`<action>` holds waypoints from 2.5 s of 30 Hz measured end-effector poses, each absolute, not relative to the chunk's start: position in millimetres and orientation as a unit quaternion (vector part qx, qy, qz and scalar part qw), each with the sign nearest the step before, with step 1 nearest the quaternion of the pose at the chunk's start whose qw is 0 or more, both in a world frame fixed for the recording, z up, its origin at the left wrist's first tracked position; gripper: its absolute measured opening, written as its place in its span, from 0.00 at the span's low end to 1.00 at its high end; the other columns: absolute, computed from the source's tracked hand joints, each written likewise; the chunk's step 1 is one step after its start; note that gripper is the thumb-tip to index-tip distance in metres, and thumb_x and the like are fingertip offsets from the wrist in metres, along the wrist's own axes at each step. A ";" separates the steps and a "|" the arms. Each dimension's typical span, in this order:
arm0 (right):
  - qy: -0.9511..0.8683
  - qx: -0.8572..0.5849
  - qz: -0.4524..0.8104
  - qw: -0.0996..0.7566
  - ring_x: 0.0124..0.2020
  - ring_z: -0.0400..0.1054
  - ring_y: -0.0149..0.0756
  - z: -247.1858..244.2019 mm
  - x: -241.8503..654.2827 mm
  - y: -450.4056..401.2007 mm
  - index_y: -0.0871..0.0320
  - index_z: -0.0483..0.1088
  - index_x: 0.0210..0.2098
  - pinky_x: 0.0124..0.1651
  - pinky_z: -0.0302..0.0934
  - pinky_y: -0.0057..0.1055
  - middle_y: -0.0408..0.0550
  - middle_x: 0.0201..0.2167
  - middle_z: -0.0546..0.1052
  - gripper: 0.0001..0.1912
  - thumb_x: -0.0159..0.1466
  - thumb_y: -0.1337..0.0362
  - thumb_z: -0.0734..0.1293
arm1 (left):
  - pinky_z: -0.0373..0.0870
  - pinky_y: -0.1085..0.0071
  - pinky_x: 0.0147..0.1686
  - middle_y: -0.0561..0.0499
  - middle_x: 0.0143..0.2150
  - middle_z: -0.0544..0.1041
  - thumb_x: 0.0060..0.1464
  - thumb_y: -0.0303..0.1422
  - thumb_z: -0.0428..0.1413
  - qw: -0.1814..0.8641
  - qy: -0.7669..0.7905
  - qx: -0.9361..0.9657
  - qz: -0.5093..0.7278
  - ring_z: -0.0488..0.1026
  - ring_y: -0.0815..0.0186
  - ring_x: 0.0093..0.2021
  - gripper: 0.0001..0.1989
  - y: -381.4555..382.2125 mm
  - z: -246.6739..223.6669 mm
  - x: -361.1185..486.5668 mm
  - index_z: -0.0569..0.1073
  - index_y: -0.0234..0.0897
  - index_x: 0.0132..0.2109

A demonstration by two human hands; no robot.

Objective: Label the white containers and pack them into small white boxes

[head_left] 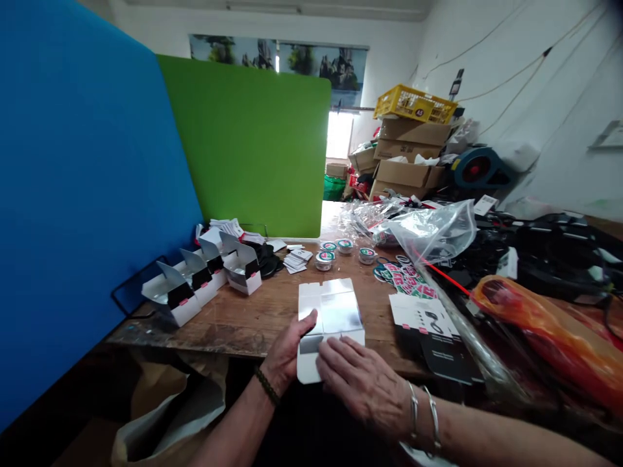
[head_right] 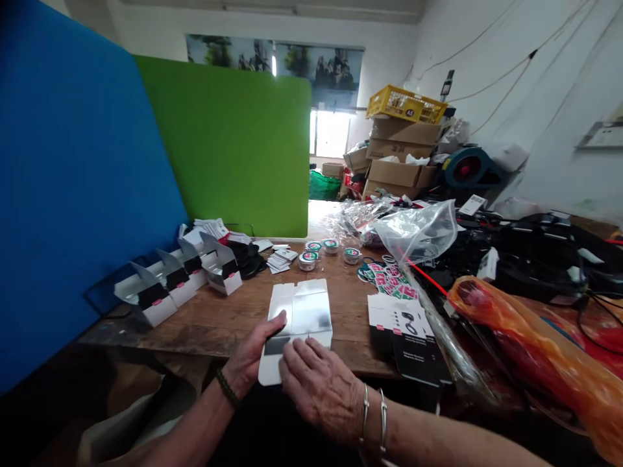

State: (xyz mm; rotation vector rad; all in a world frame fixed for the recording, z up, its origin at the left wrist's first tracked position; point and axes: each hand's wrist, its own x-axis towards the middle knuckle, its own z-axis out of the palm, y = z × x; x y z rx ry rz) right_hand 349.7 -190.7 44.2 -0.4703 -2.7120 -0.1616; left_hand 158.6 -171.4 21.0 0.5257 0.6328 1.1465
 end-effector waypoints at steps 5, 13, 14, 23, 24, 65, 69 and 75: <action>-0.891 -0.330 0.087 0.299 0.58 0.64 0.47 25.3 328.1 -188.5 0.59 0.56 0.65 0.59 0.67 0.44 0.60 0.62 0.63 0.29 0.66 0.69 0.64 | 0.76 0.64 0.35 0.41 0.44 0.82 0.53 0.36 0.65 0.692 0.364 0.304 0.544 0.80 0.58 0.34 0.22 -216.9 8.8 141.2 0.73 0.33 0.54; -0.838 -0.357 0.225 0.346 0.43 0.71 0.35 11.8 318.2 -186.3 0.49 0.52 0.67 0.52 0.71 0.39 0.54 0.62 0.58 0.36 0.63 0.73 0.64 | 0.71 0.62 0.53 0.44 0.48 0.81 0.57 0.40 0.60 0.599 0.427 0.457 0.500 0.77 0.56 0.49 0.22 -253.9 4.6 120.8 0.75 0.34 0.56; -0.833 -0.360 0.235 0.349 0.39 0.71 0.33 10.4 318.5 -187.5 0.48 0.53 0.66 0.51 0.72 0.39 0.53 0.61 0.58 0.35 0.63 0.73 0.63 | 0.70 0.61 0.54 0.44 0.49 0.81 0.58 0.41 0.60 0.596 0.424 0.468 0.496 0.76 0.55 0.50 0.23 -254.8 4.4 119.1 0.74 0.34 0.57; -0.674 -0.332 0.527 0.396 0.54 0.70 0.44 39.9 311.1 -224.3 0.52 0.53 0.66 0.48 0.73 0.39 0.56 0.57 0.68 0.33 0.65 0.56 0.68 | 0.52 0.56 0.69 0.45 0.70 0.61 0.53 0.41 0.63 0.397 0.465 0.640 0.466 0.55 0.48 0.70 0.37 -278.7 27.8 152.5 0.61 0.46 0.68; -0.662 -0.330 0.533 0.412 0.53 0.71 0.43 44.1 311.7 -227.9 0.52 0.56 0.64 0.50 0.72 0.40 0.56 0.55 0.71 0.30 0.66 0.55 0.66 | 0.50 0.56 0.70 0.45 0.71 0.58 0.51 0.40 0.65 0.385 0.457 0.654 0.465 0.52 0.48 0.71 0.39 -278.6 30.9 152.3 0.61 0.47 0.68; -0.736 -0.401 0.499 0.222 0.28 0.71 0.31 -9.1 362.1 -259.2 0.55 0.62 0.30 0.31 0.62 0.24 0.39 0.27 0.75 0.07 0.65 0.68 0.62 | 0.41 0.44 0.69 0.40 0.70 0.60 0.51 0.41 0.64 0.380 0.558 0.619 0.403 0.53 0.43 0.70 0.45 -321.0 -42.3 166.1 0.53 0.43 0.71; -0.812 -0.376 0.392 0.211 0.29 0.68 0.31 13.9 356.7 -265.3 0.54 0.63 0.32 0.33 0.60 0.25 0.39 0.28 0.73 0.06 0.67 0.68 0.61 | 0.54 0.54 0.67 0.45 0.68 0.64 0.54 0.38 0.62 0.490 0.505 0.585 0.404 0.60 0.50 0.67 0.37 -319.0 -29.1 173.1 0.60 0.45 0.69; -0.890 -0.360 0.187 0.209 0.39 0.67 0.39 11.5 359.5 -266.6 0.52 0.64 0.49 0.42 0.61 0.36 0.47 0.43 0.74 0.10 0.69 0.68 0.62 | 0.71 0.67 0.49 0.48 0.54 0.77 0.56 0.38 0.61 0.546 0.512 0.473 0.465 0.74 0.58 0.49 0.30 -332.2 -33.4 158.9 0.65 0.43 0.64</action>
